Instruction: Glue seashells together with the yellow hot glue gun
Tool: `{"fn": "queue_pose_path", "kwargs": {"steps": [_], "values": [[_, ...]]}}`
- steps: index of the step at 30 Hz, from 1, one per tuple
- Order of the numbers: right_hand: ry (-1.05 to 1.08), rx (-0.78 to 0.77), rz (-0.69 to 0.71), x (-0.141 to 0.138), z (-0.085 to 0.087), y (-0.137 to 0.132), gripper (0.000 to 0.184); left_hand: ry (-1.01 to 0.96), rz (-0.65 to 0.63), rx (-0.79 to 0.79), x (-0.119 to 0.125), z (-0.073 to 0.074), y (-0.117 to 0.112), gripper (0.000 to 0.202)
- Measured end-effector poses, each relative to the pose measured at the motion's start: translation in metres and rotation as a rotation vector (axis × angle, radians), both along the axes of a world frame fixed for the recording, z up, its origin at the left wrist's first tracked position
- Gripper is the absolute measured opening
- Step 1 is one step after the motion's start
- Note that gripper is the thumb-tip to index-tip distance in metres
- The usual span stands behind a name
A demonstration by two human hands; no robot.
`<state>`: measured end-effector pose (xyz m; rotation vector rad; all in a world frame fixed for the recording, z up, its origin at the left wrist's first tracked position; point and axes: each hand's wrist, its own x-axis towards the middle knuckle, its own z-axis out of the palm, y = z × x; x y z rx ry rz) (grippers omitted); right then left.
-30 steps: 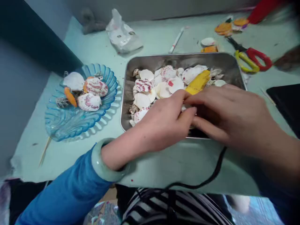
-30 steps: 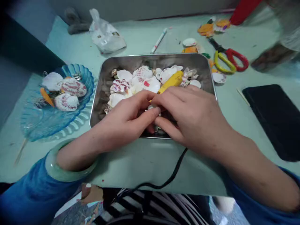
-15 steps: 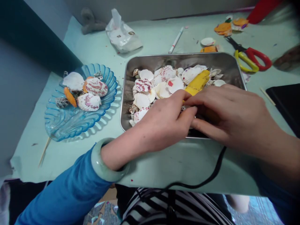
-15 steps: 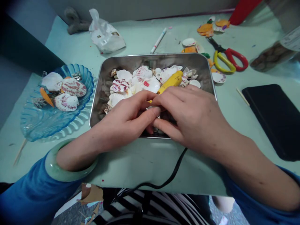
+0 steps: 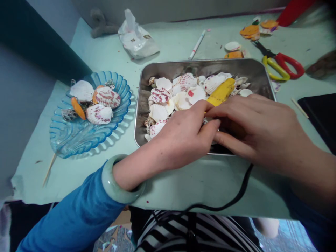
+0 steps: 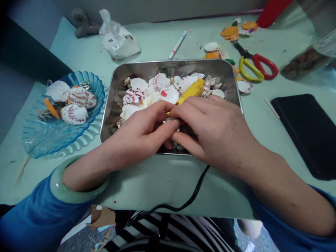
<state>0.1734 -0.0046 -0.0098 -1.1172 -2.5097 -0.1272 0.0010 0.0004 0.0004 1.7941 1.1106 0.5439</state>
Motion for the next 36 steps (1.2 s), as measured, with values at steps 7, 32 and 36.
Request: {"fn": "queue_pose_path", "kwargs": {"steps": [7,32,36], "values": [[0.004,-0.005,-0.002,0.0001,-0.0007,-0.0005,0.024,-0.010,-0.013,0.019,-0.0007,-0.0007,0.0009,0.014],[-0.001,-0.006,-0.004,0.0000,0.0004,-0.0006,0.021,-0.043,-0.019,0.004,-0.0014,-0.0012,0.0000,0.014],[-0.006,-0.002,0.003,0.0004,0.0004,-0.0009,0.022,-0.031,-0.017,0.001,-0.0014,-0.0007,0.0004,0.014]]}}
